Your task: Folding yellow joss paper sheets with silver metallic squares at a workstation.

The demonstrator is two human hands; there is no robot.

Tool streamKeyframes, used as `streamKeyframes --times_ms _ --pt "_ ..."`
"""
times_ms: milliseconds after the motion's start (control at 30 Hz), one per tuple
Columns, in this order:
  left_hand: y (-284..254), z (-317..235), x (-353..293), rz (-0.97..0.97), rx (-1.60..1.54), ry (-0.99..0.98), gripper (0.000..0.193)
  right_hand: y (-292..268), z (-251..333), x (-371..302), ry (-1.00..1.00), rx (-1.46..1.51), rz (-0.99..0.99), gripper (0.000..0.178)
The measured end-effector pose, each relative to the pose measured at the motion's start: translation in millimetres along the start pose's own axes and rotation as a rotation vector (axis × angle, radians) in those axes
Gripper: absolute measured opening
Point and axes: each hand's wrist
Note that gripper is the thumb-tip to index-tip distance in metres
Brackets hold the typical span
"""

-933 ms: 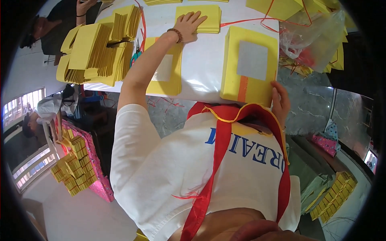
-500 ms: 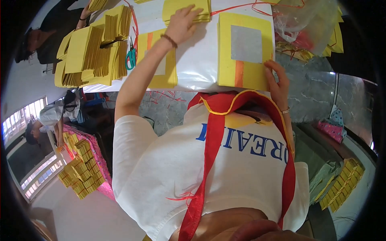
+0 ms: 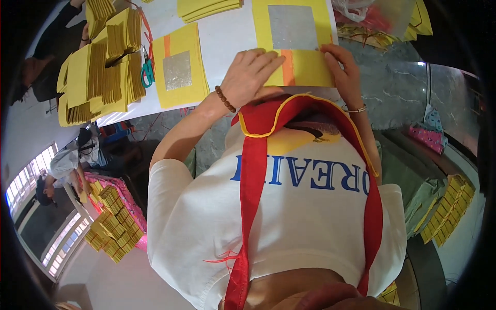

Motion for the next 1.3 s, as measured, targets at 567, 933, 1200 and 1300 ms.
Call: streamKeyframes --times_ms 567,933,1200,1300 --pt "-4 6 6 -0.063 -0.344 -0.091 0.008 -2 0 -3 0.130 0.228 0.024 0.035" --pt "-10 19 16 0.239 -0.705 -0.519 0.019 -8 -1 -6 -0.070 0.057 0.169 0.032" --pt "0 28 15 0.194 -0.851 -0.552 0.021 -3 -7 -5 0.050 0.043 0.089 0.031" --pt "-11 26 17 0.239 -0.922 -0.541 0.023 -6 -14 -2 -0.006 0.063 0.103 0.025"
Point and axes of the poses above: each hand's wrist, its own x-axis towards the middle knuckle, its own y-axis out of the palm, z = x × y, and after that the axes turned 6 degrees about x, right-handed
